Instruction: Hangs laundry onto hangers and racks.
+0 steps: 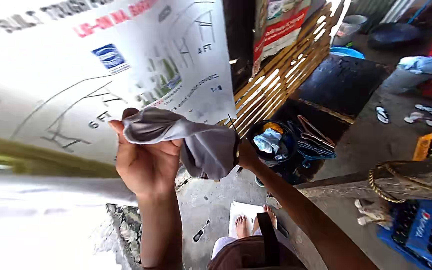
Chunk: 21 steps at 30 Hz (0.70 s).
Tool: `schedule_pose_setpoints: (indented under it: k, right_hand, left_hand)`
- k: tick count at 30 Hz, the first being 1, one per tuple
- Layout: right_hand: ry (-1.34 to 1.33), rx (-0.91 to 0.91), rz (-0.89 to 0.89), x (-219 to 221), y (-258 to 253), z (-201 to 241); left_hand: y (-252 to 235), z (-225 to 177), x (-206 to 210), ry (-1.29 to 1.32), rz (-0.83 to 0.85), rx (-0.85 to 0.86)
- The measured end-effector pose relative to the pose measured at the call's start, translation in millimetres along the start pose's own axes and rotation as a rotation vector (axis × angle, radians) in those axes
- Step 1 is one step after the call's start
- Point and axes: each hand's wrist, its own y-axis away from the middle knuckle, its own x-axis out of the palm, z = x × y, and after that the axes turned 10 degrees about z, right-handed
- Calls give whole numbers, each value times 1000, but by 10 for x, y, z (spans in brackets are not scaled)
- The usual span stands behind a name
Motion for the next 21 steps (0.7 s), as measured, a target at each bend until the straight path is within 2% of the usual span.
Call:
schedule_pose_setpoints:
  k: [3,6,9,12,15,17,19,20,21]
  right_hand:
    - [36,-69,-16,-156,-124,404]
    - [2,-115,-120,-428,-89,562]
    - [50,-210,-94,-622,-97,742]
    - [153,-288,71,-196,-96,816]
    - [286,-333,341,451,12,858]
    - [209,-432,478,793,277,958]
    - [46,-523,493,934,549,1144]
    - [21,-501,511,1002,596,1180]
    - [11,-566,427,1162,541,1058]
  left_hand:
    - [249,-484,-36,5,-13,109]
    - [659,-883,-135,-2,-81,225]
    - [847,-980,-91,-71,-190,270]
    - [907,-942,54,-173,-259,221]
    - [897,-1006,265,-215,-179,250]
    - [877,-1089,412,-204,-143,295]
    - [878,-1200,509,-220,-119,321]
    - [909,-1266,533,-233,-115,322]
    - [961,-1344,538,-260,-116,323]
